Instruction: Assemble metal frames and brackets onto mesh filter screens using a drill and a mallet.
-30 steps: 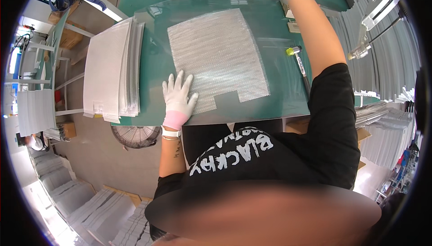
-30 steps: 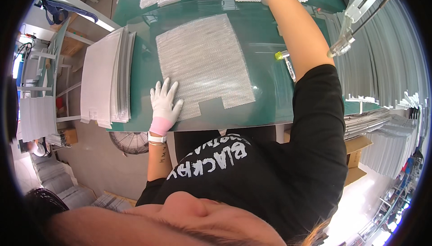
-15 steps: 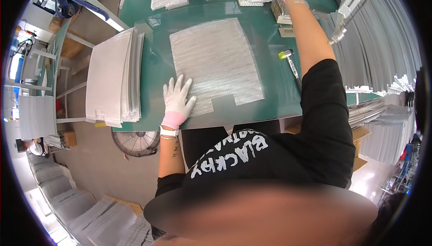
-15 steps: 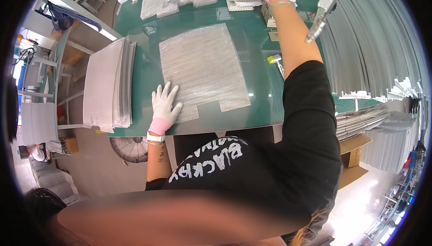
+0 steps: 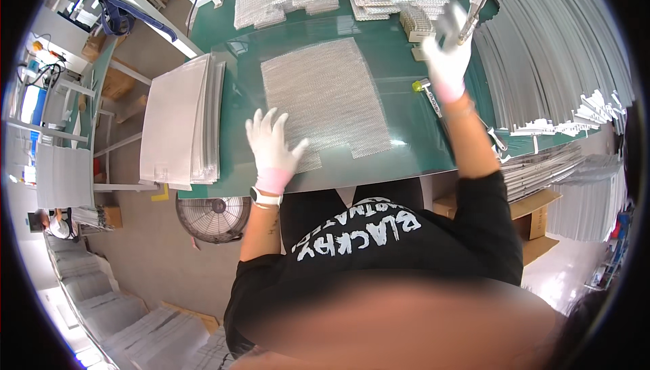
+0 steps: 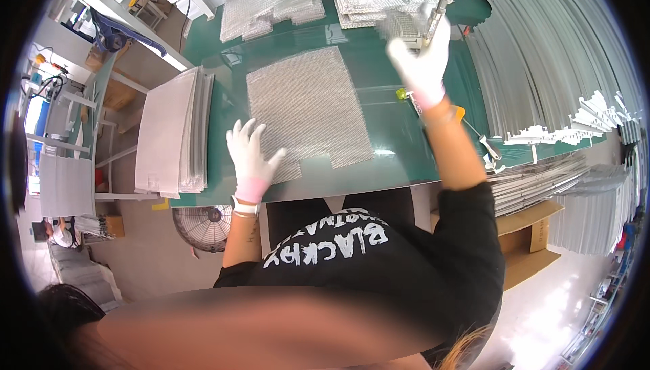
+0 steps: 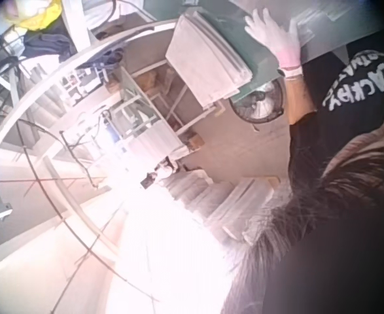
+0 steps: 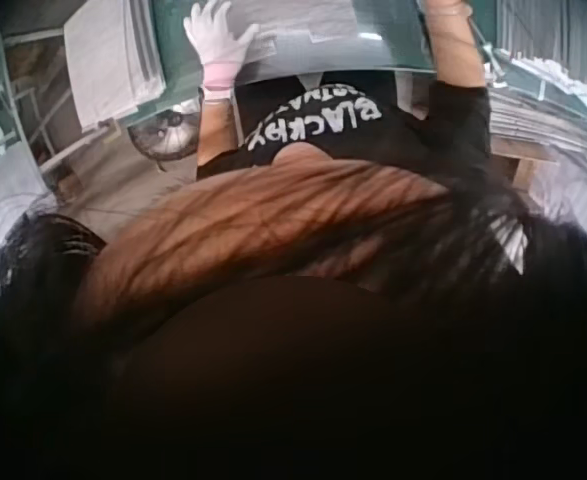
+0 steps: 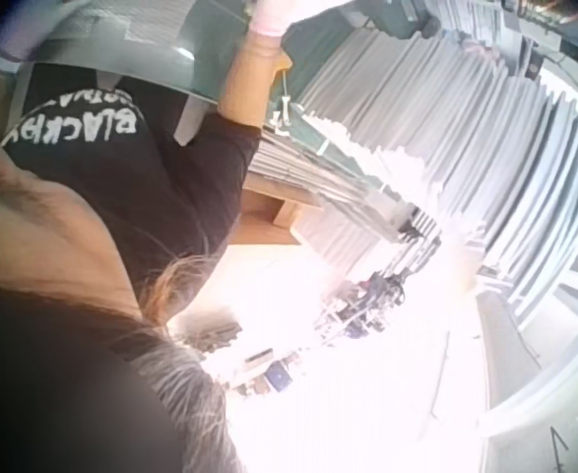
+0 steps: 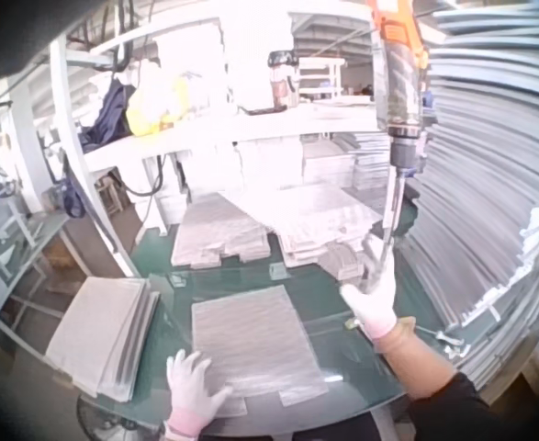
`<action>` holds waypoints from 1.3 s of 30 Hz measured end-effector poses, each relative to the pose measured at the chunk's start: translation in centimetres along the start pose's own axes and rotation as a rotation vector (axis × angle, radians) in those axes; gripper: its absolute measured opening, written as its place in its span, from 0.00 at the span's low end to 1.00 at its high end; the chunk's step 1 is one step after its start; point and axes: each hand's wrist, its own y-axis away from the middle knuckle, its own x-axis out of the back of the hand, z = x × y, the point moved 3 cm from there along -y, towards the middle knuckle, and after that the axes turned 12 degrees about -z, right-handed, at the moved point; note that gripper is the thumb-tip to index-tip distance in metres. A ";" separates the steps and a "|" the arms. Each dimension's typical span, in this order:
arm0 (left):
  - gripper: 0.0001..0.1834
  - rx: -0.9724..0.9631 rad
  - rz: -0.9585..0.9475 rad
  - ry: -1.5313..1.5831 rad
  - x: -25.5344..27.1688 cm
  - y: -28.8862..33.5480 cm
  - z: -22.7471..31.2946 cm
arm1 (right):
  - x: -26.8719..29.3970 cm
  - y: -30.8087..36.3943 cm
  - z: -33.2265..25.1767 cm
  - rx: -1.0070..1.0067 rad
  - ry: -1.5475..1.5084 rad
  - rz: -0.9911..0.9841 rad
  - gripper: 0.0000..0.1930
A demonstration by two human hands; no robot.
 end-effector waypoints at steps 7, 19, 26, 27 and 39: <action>0.31 -0.132 0.236 1.544 1.1 2.2 7.4 | -8.3 16.1 -10.7 -0.063 0.292 -0.743 0.47; 0.43 0.035 0.276 0.341 0.6 1.8 -0.5 | -2.7 11.6 -5.6 -0.574 0.376 -0.750 0.42; 0.46 0.277 -0.070 0.085 -2.4 -0.2 -2.2 | -5.0 13.4 -1.5 -0.477 0.568 -0.771 0.42; 0.46 0.275 -0.071 0.087 -2.8 -0.4 -2.4 | -5.3 14.2 -0.6 -0.523 0.625 -0.822 0.41; 0.44 0.312 -0.150 0.024 -3.4 -0.9 -2.4 | -5.0 15.1 1.6 -0.473 0.560 -0.814 0.30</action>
